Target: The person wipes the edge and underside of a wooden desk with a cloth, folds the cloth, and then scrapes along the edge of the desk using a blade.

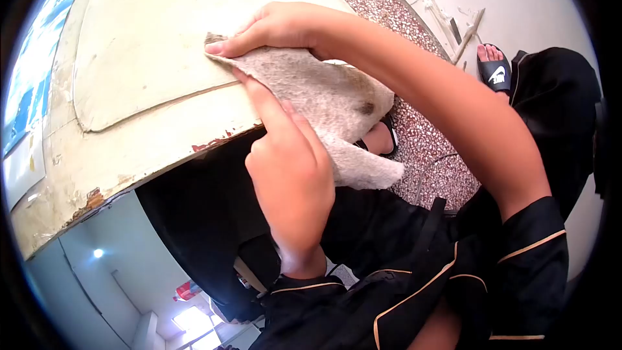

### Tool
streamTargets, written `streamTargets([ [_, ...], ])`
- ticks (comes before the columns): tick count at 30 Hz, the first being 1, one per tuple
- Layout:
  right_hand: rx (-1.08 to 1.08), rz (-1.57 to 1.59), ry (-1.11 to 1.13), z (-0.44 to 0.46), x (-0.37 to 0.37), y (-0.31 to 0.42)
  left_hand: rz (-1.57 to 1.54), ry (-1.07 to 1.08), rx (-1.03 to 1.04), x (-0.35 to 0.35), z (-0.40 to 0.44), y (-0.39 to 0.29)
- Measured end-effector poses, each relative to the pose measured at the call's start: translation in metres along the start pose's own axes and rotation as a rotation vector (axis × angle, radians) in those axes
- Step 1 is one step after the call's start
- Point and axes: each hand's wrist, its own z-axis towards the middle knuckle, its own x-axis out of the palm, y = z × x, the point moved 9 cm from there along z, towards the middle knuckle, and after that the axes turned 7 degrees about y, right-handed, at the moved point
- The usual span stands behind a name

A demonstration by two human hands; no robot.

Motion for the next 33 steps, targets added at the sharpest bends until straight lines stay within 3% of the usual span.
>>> streamTargets([
  [1, -0.003, 0.078, 0.012, 0.001, 0.001, 0.000, -0.056, -0.017, -0.011, -0.002, 0.001, 0.001],
  [4, -0.061, -0.078, -0.119, 0.011, 0.000, 0.025, -0.300, -0.141, -0.047, -0.016, -0.002, 0.005],
  [5, -0.092, -0.166, -0.216, 0.013, -0.004, 0.038, -0.297, -0.142, -0.049, -0.015, 0.000, 0.007],
  [6, 0.011, -0.173, -0.219, 0.010, -0.003, 0.043, -0.315, -0.211, -0.006, -0.018, 0.003, 0.008],
  [9, -0.033, -0.120, -0.226, 0.013, 0.000, 0.047, -0.317, -0.310, 0.096, -0.022, 0.006, 0.002],
  [11, 0.074, -0.191, -0.155, 0.004, 0.001, 0.031, -0.248, -0.054, -0.040, -0.003, 0.000, 0.001],
  [12, -0.005, -0.172, -0.155, -0.003, 0.001, 0.030, -0.198, -0.127, 0.093, -0.004, -0.007, -0.008],
  [15, -0.074, -0.175, -0.197, 0.000, 0.000, 0.027, -0.349, 0.048, -0.084, -0.003, -0.011, 0.006],
  [18, -0.016, -0.189, -0.278, 0.014, -0.009, 0.038, -0.105, -0.103, 0.050, -0.018, 0.009, -0.004],
  [21, -0.025, -0.165, -0.287, 0.024, -0.012, 0.046, -0.184, -0.063, 0.039, -0.025, 0.022, -0.005],
  [22, -0.030, -0.165, -0.289, 0.022, -0.015, 0.043, -0.229, -0.121, 0.162, -0.028, 0.020, -0.005],
  [23, -0.036, -0.136, -0.181, 0.019, -0.009, 0.039, -0.224, -0.123, 0.168, -0.026, 0.013, -0.007],
  [27, 0.060, -0.049, 0.004, -0.012, 0.009, 0.018, -0.304, 0.087, -0.022, 0.007, -0.028, -0.002],
  [33, 0.078, -0.093, 0.086, -0.017, 0.012, 0.005, -0.371, 0.161, 0.010, 0.009, -0.032, -0.017],
])
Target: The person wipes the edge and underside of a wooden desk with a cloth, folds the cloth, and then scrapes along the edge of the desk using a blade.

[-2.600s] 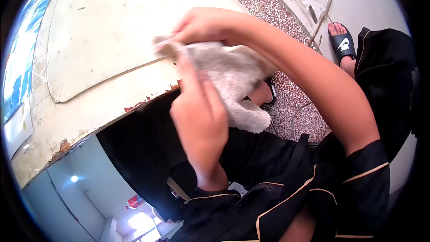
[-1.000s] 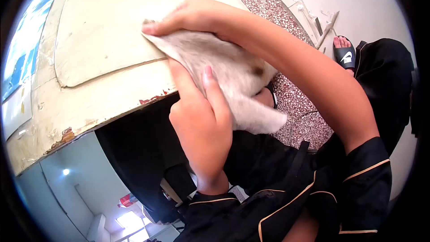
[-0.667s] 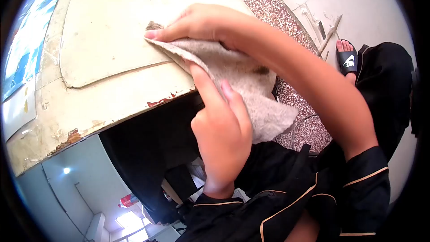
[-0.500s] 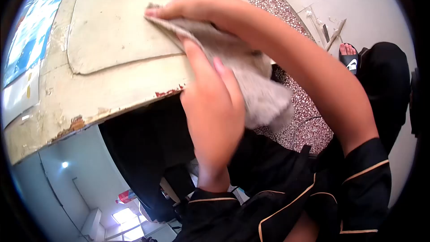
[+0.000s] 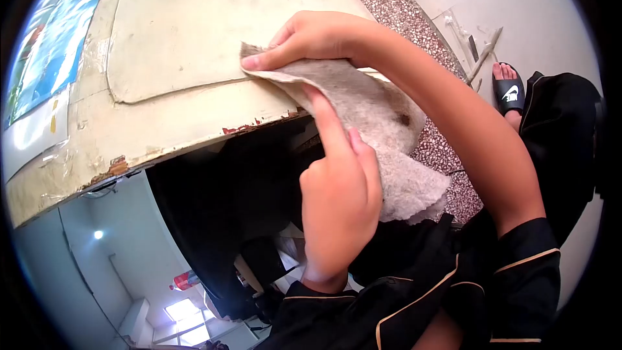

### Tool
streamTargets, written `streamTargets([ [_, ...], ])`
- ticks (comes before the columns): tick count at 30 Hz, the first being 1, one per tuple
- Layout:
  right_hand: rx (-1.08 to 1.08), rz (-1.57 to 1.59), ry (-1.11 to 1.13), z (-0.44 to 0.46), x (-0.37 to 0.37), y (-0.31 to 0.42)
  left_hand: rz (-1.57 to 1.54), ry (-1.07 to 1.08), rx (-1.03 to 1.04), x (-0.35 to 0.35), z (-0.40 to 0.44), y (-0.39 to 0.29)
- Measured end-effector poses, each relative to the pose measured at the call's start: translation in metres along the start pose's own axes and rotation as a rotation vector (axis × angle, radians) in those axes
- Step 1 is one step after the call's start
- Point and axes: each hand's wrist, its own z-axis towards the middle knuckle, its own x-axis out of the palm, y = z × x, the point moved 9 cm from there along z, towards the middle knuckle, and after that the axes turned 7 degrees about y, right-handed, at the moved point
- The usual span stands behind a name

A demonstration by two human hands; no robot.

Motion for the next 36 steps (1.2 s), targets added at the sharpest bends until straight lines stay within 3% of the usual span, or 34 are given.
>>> streamTargets([
  [3, 0.016, -0.118, 0.048, -0.012, 0.000, -0.010, 0.087, 0.101, -0.033, 0.028, -0.006, 0.014],
  [7, -0.061, -0.153, -0.008, -0.019, -0.005, -0.031, -0.055, 0.066, -0.055, 0.054, -0.011, 0.037],
  [10, -0.060, -0.078, -0.095, -0.030, 0.001, -0.031, -0.539, -0.132, 0.156, 0.051, -0.003, 0.057],
  [12, -0.039, -0.071, -0.077, -0.031, 0.005, -0.027, -0.856, -0.143, 0.054, 0.049, -0.004, 0.056],
  [15, -0.086, -0.207, -0.161, -0.030, 0.006, -0.006, -0.632, -0.230, 0.133, 0.038, -0.009, 0.054],
  [18, -0.161, -0.342, -0.186, -0.025, 0.023, 0.036, -0.363, -0.461, 0.225, 0.007, -0.023, 0.050],
  [20, -0.178, -0.377, -0.192, -0.020, 0.033, 0.063, -0.439, -0.585, 0.298, -0.007, -0.025, 0.048],
  [23, -0.142, -0.460, -0.177, -0.018, 0.021, 0.050, -0.533, -0.502, 0.247, -0.001, -0.013, 0.044],
  [24, -0.130, -0.482, -0.139, -0.011, 0.019, 0.044, -0.199, -0.484, 0.227, 0.003, -0.009, 0.041],
  [25, -0.057, -0.508, -0.046, -0.014, 0.011, 0.028, -0.155, -0.361, 0.165, 0.017, -0.004, 0.041],
  [28, 0.031, -0.472, -0.120, -0.026, -0.023, -0.031, -0.182, -0.076, 0.076, 0.072, 0.002, 0.045],
  [30, -0.041, -0.286, -0.141, -0.029, -0.020, -0.044, -0.226, -0.002, 0.005, 0.090, -0.002, 0.055],
  [34, 0.054, -0.202, -0.165, -0.027, -0.011, -0.036, -0.149, -0.132, 0.001, 0.059, -0.011, 0.049],
  [36, -0.078, -0.253, -0.194, -0.020, 0.003, 0.001, -0.177, -0.216, 0.071, 0.034, -0.015, 0.042],
])
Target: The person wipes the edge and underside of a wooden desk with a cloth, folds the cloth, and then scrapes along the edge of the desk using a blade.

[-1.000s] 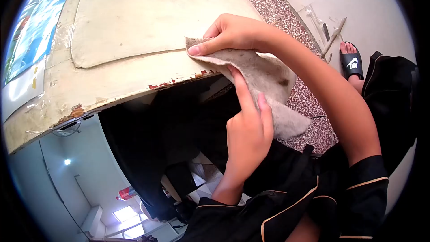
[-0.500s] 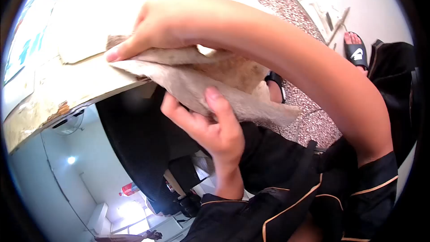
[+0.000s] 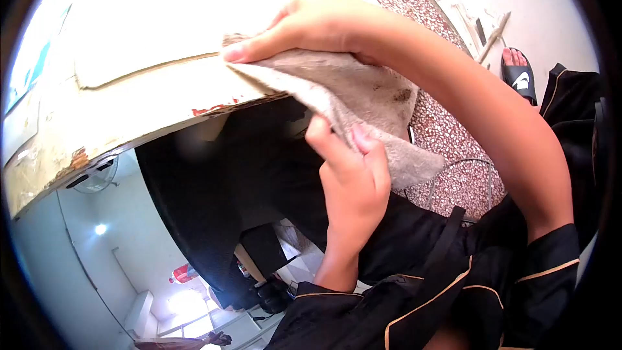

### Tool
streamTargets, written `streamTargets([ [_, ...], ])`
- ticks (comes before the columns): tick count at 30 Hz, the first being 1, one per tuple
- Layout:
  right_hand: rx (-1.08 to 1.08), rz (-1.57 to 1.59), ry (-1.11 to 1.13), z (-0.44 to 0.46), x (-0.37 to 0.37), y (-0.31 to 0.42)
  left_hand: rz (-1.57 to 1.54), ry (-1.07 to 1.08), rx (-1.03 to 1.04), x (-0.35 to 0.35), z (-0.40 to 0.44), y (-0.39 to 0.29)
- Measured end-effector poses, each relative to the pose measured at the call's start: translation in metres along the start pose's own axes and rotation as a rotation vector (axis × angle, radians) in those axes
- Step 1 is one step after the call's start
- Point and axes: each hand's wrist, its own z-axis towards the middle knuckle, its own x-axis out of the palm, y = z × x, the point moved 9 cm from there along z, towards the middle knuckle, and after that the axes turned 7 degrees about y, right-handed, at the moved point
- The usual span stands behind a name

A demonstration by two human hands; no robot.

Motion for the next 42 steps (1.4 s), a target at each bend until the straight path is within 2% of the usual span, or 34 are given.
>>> streamTargets([
  [1, -0.066, 0.061, -0.024, 0.003, 0.004, 0.016, 0.026, -0.074, 0.093, -0.012, 0.001, -0.006],
  [4, -0.156, 0.137, -0.036, 0.002, 0.015, 0.059, -0.053, -0.142, 0.125, -0.041, 0.001, -0.016],
  [8, -0.216, 0.209, -0.046, 0.006, 0.022, 0.088, 0.065, -0.210, 0.179, -0.065, 0.005, -0.030],
  [11, -0.275, 0.074, -0.100, 0.012, 0.023, 0.114, 0.127, -0.276, 0.211, -0.082, 0.009, -0.039],
  [15, -0.367, 0.072, -0.145, 0.013, 0.026, 0.132, 0.128, -0.322, 0.209, -0.093, 0.010, -0.046],
  [17, -0.357, 0.000, -0.103, 0.012, 0.024, 0.128, 0.027, -0.276, 0.163, -0.090, 0.011, -0.034],
  [20, -0.328, -0.114, -0.044, 0.011, 0.013, 0.095, 0.170, -0.185, 0.059, -0.063, 0.013, -0.029],
  [22, -0.134, -0.108, 0.007, 0.006, 0.007, 0.052, 0.036, -0.063, -0.072, -0.033, 0.010, -0.009],
  [24, -0.088, -0.119, 0.037, -0.001, -0.001, 0.023, 0.045, 0.033, -0.076, -0.003, 0.005, 0.005],
  [25, -0.040, -0.128, 0.069, -0.001, -0.001, 0.010, 0.012, 0.024, -0.016, 0.007, 0.001, 0.006],
  [26, -0.044, -0.129, 0.072, 0.000, 0.001, 0.007, -0.003, -0.039, 0.045, 0.007, -0.003, 0.004],
  [28, -0.031, -0.051, 0.083, 0.001, 0.005, 0.002, -0.306, -0.187, 0.146, 0.002, -0.005, 0.009],
  [29, -0.005, -0.059, 0.108, -0.001, 0.009, 0.008, -0.376, -0.135, 0.020, -0.006, -0.007, 0.017],
  [30, -0.006, -0.061, 0.111, -0.003, 0.013, 0.016, -0.484, -0.190, 0.030, -0.019, -0.006, 0.019],
  [32, -0.114, -0.050, 0.129, -0.009, 0.026, 0.044, -0.464, -0.333, 0.072, -0.049, 0.000, 0.014],
  [35, -0.147, -0.014, 0.140, -0.012, 0.037, 0.075, -0.527, -0.415, 0.147, -0.082, 0.010, 0.005],
  [41, -0.223, -0.005, 0.140, -0.008, 0.043, 0.108, -0.392, -0.605, 0.233, -0.126, 0.024, -0.022],
  [42, -0.289, -0.018, 0.098, -0.007, 0.042, 0.114, -0.343, -0.631, 0.228, -0.132, 0.024, -0.025],
])
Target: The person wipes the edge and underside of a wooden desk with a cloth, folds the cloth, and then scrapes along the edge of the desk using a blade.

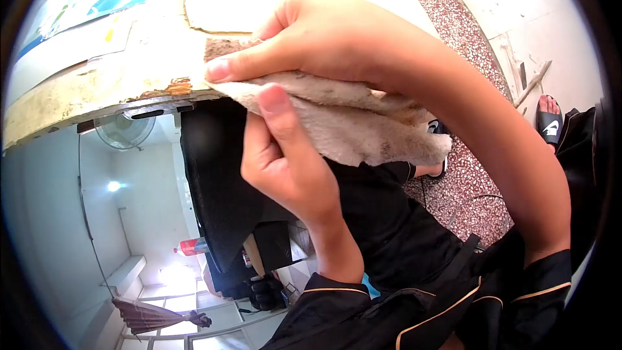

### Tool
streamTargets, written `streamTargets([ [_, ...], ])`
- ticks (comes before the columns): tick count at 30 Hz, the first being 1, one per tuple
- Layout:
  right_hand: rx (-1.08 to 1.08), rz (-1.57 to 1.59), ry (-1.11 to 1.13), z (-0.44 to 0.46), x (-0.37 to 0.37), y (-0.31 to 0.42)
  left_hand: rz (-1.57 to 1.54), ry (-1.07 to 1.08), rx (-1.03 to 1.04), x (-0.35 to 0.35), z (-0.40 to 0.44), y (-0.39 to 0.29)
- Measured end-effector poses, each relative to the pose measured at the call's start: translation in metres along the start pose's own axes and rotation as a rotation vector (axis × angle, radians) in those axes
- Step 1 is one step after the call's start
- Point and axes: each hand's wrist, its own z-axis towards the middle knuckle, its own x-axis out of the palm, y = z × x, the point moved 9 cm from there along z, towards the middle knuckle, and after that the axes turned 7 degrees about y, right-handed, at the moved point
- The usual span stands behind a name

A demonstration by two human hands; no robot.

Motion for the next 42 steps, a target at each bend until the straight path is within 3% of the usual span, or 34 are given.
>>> streamTargets([
  [6, -0.005, -0.020, -0.019, -0.002, -0.001, 0.010, -0.104, -0.079, 0.065, -0.004, 0.009, -0.012],
  [8, 0.037, -0.108, 0.025, -0.004, -0.006, 0.000, 0.019, -0.026, -0.002, -0.001, 0.002, -0.011],
  [10, 0.047, 0.067, 0.099, -0.003, -0.003, -0.030, 0.124, 0.077, 0.095, 0.009, -0.006, -0.012],
  [12, 0.064, 0.076, 0.098, -0.010, -0.005, -0.033, 0.052, 0.130, -0.089, 0.012, -0.014, 0.007],
  [16, 0.088, 0.123, 0.132, -0.010, 0.004, -0.036, -0.013, 0.111, -0.109, 0.011, -0.013, 0.015],
  [18, 0.070, 0.066, 0.070, -0.009, 0.002, -0.027, -0.080, -0.004, -0.010, 0.010, -0.009, 0.004],
  [31, 0.101, 0.134, 0.044, -0.012, 0.009, -0.013, -0.116, -0.050, -0.002, -0.006, 0.004, -0.001],
  [34, 0.145, 0.105, -0.022, -0.024, -0.009, -0.028, -0.075, 0.001, 0.103, 0.003, -0.007, -0.007],
  [35, 0.124, -0.009, -0.081, -0.029, -0.025, -0.020, -0.088, 0.110, 0.139, 0.011, -0.009, -0.004],
  [36, 0.100, -0.124, -0.137, -0.032, -0.038, -0.012, -0.100, 0.218, 0.178, 0.018, -0.014, -0.001],
  [38, -0.610, -0.597, -0.447, -0.048, -0.040, 0.045, -0.075, 0.353, 0.116, 0.034, -0.026, 0.010],
  [39, -0.808, -0.795, -0.513, -0.060, -0.026, 0.058, -0.067, 0.392, 0.117, 0.039, -0.031, 0.018],
  [40, -0.861, -0.884, -0.520, -0.064, -0.017, 0.060, -0.170, 0.510, 0.025, 0.049, -0.037, 0.028],
  [42, -0.911, -0.974, -0.526, -0.067, -0.003, 0.065, -0.247, 0.539, 0.004, 0.056, -0.039, 0.033],
])
